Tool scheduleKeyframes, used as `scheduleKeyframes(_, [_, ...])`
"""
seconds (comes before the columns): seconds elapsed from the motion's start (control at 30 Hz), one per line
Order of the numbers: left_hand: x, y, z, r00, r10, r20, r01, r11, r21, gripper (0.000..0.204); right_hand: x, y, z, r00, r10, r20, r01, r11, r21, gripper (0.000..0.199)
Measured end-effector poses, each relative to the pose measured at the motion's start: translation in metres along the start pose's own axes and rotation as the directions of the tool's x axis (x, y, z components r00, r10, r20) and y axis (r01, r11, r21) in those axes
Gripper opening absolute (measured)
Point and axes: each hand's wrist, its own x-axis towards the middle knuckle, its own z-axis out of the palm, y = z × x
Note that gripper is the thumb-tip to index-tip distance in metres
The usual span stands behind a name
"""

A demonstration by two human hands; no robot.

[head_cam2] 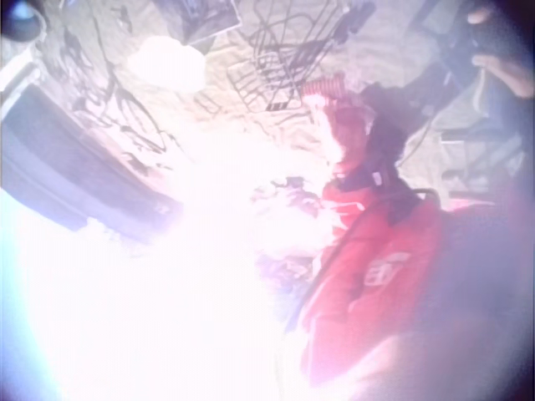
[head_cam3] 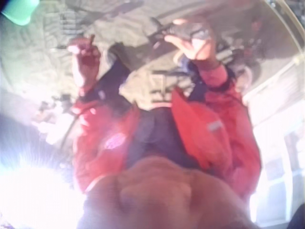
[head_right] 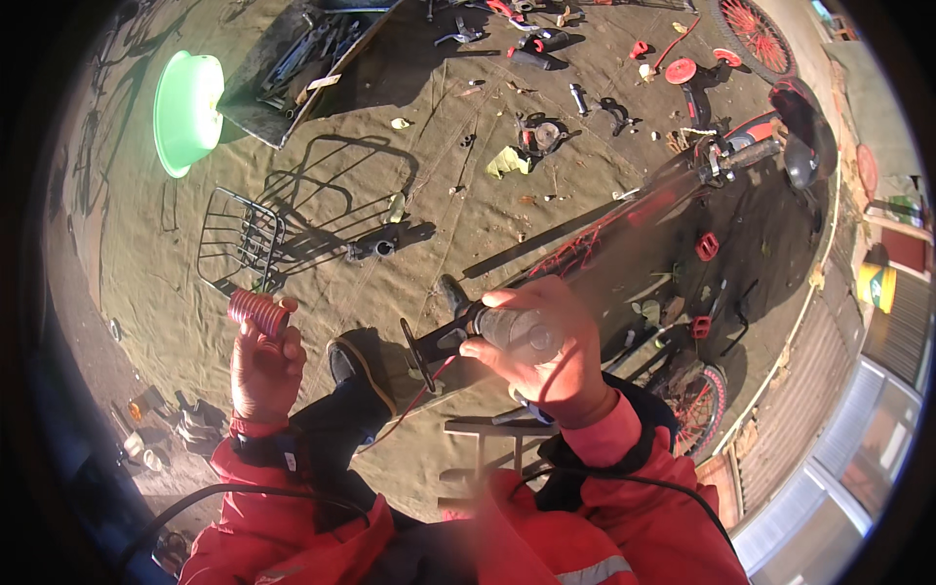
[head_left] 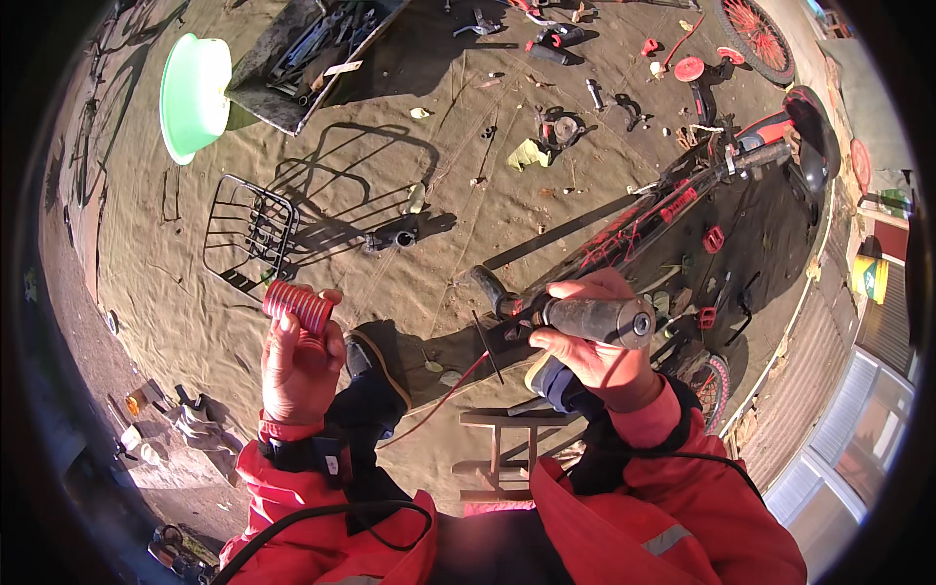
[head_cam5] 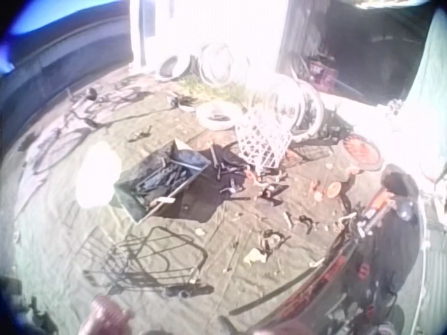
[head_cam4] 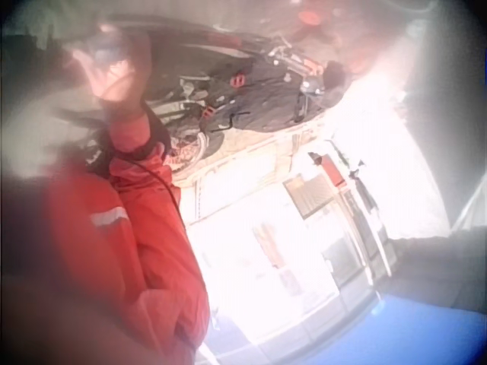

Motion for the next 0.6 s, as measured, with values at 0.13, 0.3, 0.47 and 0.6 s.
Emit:
scheduleKeyframes(0.13, [0.006, 0.003, 0.006, 0.996, 0.085, -0.003, -0.085, 0.996, -0.005, 0.050, 0.003, -0.001, 0.003, 0.998, 0.055, 0.038, -0.058, 0.994, 0.090, 0.053])
scheduleKeyframes(0.3, [0.006, 0.002, 0.020, 0.992, 0.118, -0.035, -0.118, 0.993, -0.010, 0.056, 0.007, -0.007, 0.007, 0.972, 0.228, 0.060, -0.235, 0.937, 0.257, 0.053])
scheduleKeyframes(0.47, [0.004, 0.000, 0.034, 0.989, 0.147, 0.016, -0.147, 0.988, -0.038, 0.054, 0.007, -0.013, -0.001, 0.988, 0.143, 0.061, -0.146, 0.988, 0.048, 0.048])
scheduleKeyframes(0.6, [-0.005, -0.006, 0.042, 0.992, 0.124, 0.012, -0.123, 0.992, -0.040, 0.051, 0.004, -0.011, -0.002, 0.988, 0.134, 0.072, -0.141, 0.984, 0.110, 0.044])
